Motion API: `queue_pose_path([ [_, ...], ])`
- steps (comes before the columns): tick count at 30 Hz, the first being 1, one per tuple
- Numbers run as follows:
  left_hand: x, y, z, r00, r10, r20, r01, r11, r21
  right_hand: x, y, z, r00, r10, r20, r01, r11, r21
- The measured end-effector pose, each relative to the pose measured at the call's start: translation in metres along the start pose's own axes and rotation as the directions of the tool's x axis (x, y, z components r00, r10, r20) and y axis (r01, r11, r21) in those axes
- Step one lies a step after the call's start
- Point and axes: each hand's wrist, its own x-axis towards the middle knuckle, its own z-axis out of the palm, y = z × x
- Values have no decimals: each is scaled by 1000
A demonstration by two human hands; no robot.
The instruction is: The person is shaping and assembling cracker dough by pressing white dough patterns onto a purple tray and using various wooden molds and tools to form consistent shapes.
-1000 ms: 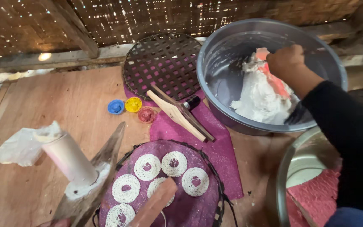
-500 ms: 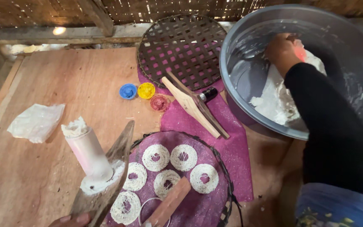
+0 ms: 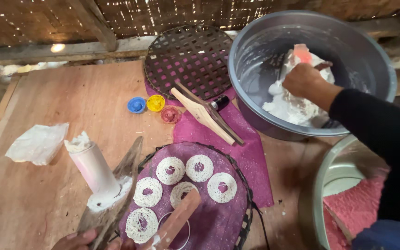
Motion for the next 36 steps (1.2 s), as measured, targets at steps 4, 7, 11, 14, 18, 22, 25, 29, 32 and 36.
queue_pose_path([
  [4, 6, -3, -5, 1000, 5, -14, -5, 1000, -29, -55, -11, -32, 997, 6, 78, -17, 989, 144],
  [7, 9, -4, -11, 1000, 1, -15, -2, 998, -59, -95, -23, -52, 974, 89, 207, -160, 920, 359],
  [11, 4, -5, -17, 998, -56, -21, 53, 991, -119, -140, -25, -77, 871, 239, 429, -456, 715, 530],
  [14, -1, -2, -20, 979, -204, -11, 197, 958, -208, -182, -12, -96, 869, 359, 340, -493, 588, 641],
  [18, 14, 1, -3, 574, -756, 315, 785, 399, -473, -254, -12, -131, 791, 577, 204, -526, 470, 709],
  [22, 42, 14, 22, 594, -668, 448, 787, 364, -499, -304, -54, -189, 805, 541, 243, -302, 20, 953],
  [25, 59, 15, 19, 927, -238, 290, 325, 897, -301, -328, -108, -236, 809, 511, -290, 190, 240, 952],
  [29, 71, 10, 5, 932, -109, 346, 165, 977, -136, -351, -181, -294, 743, 623, -245, -116, 481, 869],
  [32, 74, 3, -3, 924, -110, 367, 138, 989, -50, -357, -205, -327, 724, 535, -435, -158, 743, 651],
  [36, 72, -1, -13, 922, -140, 362, 209, 965, -159, -358, -212, -361, 767, 417, -487, -153, 857, 493],
])
